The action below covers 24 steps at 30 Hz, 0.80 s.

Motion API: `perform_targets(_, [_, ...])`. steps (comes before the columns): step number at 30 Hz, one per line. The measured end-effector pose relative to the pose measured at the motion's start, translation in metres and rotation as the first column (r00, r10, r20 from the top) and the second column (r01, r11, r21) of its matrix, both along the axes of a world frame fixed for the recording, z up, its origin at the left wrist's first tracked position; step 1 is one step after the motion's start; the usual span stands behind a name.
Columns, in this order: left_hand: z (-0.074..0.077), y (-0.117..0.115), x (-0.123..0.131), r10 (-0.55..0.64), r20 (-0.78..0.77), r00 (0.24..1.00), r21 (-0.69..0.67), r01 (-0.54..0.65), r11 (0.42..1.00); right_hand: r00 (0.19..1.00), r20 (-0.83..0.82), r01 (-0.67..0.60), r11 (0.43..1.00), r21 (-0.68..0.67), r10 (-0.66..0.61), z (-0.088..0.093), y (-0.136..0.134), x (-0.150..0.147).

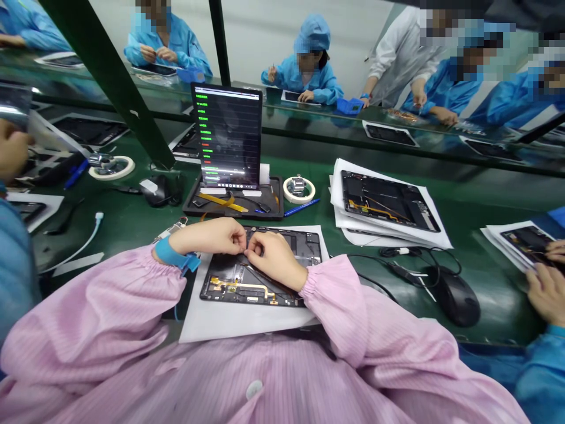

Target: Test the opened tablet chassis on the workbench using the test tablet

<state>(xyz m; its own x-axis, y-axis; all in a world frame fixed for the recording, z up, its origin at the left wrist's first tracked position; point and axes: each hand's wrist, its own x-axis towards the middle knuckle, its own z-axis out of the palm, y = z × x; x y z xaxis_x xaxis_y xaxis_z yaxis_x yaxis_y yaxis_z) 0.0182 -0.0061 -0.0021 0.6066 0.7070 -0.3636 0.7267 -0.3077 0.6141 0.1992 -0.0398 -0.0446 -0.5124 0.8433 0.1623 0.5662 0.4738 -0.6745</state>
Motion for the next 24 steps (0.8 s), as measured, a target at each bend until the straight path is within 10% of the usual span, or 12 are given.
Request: perform_targets(24, [-0.045,0.005,0.005,0.023,0.137,0.99,-0.072,-0.013,0.997,0.999,0.021,0.026,0.996,0.081,-0.028,-0.018,-0.007,0.01])
